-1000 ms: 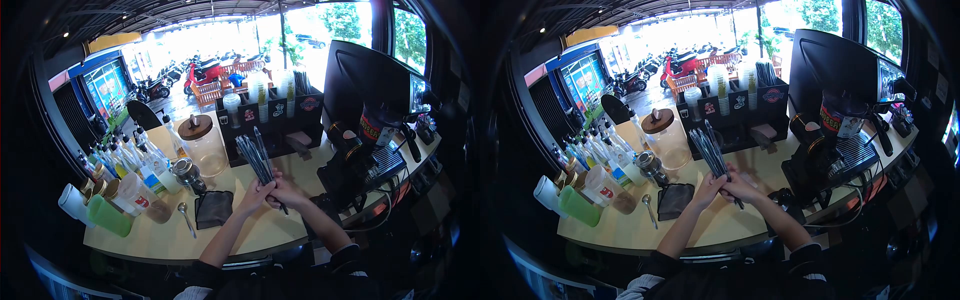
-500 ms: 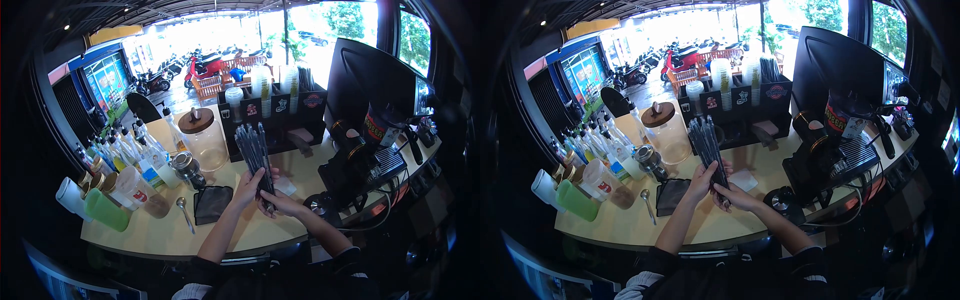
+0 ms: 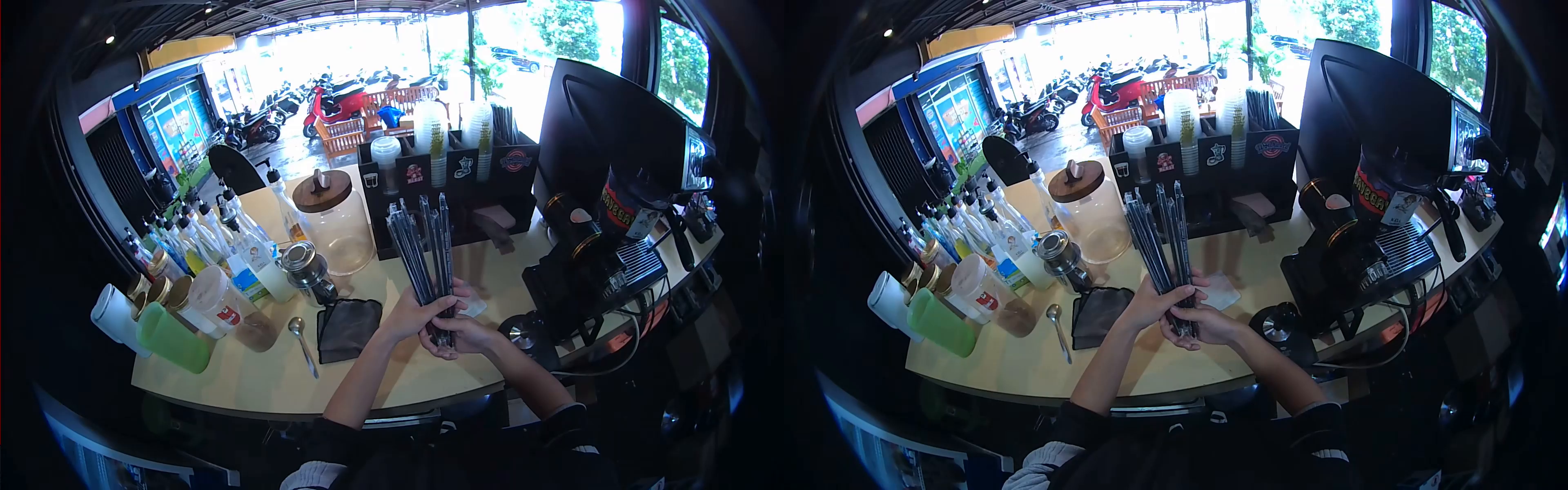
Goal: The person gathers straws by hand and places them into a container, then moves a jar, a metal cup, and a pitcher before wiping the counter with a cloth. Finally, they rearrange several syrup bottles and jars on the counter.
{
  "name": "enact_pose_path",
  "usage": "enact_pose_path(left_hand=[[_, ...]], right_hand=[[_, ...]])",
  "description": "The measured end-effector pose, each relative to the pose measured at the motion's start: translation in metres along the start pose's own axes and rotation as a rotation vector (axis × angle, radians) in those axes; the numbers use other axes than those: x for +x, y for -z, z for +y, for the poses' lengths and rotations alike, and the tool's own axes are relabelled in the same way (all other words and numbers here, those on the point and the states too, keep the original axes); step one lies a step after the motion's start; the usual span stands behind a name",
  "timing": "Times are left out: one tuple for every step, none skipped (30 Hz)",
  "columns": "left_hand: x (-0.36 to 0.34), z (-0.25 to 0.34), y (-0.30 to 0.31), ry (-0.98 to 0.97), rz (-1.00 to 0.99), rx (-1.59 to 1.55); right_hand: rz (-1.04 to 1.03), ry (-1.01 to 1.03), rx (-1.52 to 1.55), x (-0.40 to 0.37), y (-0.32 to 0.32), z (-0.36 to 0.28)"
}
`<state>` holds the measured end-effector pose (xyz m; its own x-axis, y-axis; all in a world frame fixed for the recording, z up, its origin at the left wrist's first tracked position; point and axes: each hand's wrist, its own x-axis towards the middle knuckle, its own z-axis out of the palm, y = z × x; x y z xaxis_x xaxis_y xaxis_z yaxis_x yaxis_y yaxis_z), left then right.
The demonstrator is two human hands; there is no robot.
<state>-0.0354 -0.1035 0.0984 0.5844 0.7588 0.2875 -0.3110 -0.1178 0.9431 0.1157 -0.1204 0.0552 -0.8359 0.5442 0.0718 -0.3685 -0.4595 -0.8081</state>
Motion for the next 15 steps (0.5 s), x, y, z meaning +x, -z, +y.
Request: enact_pose_path(left_hand=[[0.000,0.001,0.000,0.008,-0.012,0.001],[0.000,0.002,0.000,0.008,-0.011,0.001],[0.000,0.003,-0.001,0.003,-0.014,0.001],[0.000,0.003,-0.002,-0.002,-0.018,0.001],[0.000,0.003,-0.001,-0.002,-0.017,0.001],[0.000,0.002,-0.001,0.001,-0.021,0.033],[0.000,0.001,0.000,0.004,-0.025,0.065],[0.000,0.001,-0.001,0.004,-0.026,0.064],[0.000,0.001,-0.001,0.016,-0.019,0.065],[-0.001,0.000,-0.001,0.028,-0.012,0.066],[-0.001,0.000,-0.001,0.028,-0.012,0.065],[-0.001,0.000,-0.001,0.039,-0.012,0.061],[0.000,-0.001,0.000,0.050,-0.013,0.057],[0.000,-0.001,0.000,0.051,-0.013,0.057],[0.001,-0.002,0.000,0.026,-0.020,0.066]], right_hand=[[-0.001,-0.001,0.000,0.000,0.001,0.001],[0.007,-0.004,0.000,0.001,0.002,0.002],[0.015,-0.005,-0.001,0.001,0.003,0.003],[0.015,-0.006,-0.001,0.000,0.006,0.004],[0.035,-0.020,-0.013,0.000,0.009,0.005],[0.054,-0.033,-0.025,-0.001,0.010,0.006],[0.055,-0.033,-0.026,-0.001,0.010,0.006],[0.080,-0.006,-0.046,-0.001,0.008,0.006],[0.105,0.021,-0.067,-0.001,0.008,0.006],[0.106,0.021,-0.067,-0.001,0.010,0.008],[0.100,0.019,-0.070,0.000,0.015,0.011],[0.094,0.017,-0.073,0.000,0.018,0.012],[0.094,0.017,-0.073,0.000,0.019,0.012],[0.058,0.005,-0.090,0.000,0.020,0.012],[0.021,-0.007,-0.108,0.000,0.021,0.012]])
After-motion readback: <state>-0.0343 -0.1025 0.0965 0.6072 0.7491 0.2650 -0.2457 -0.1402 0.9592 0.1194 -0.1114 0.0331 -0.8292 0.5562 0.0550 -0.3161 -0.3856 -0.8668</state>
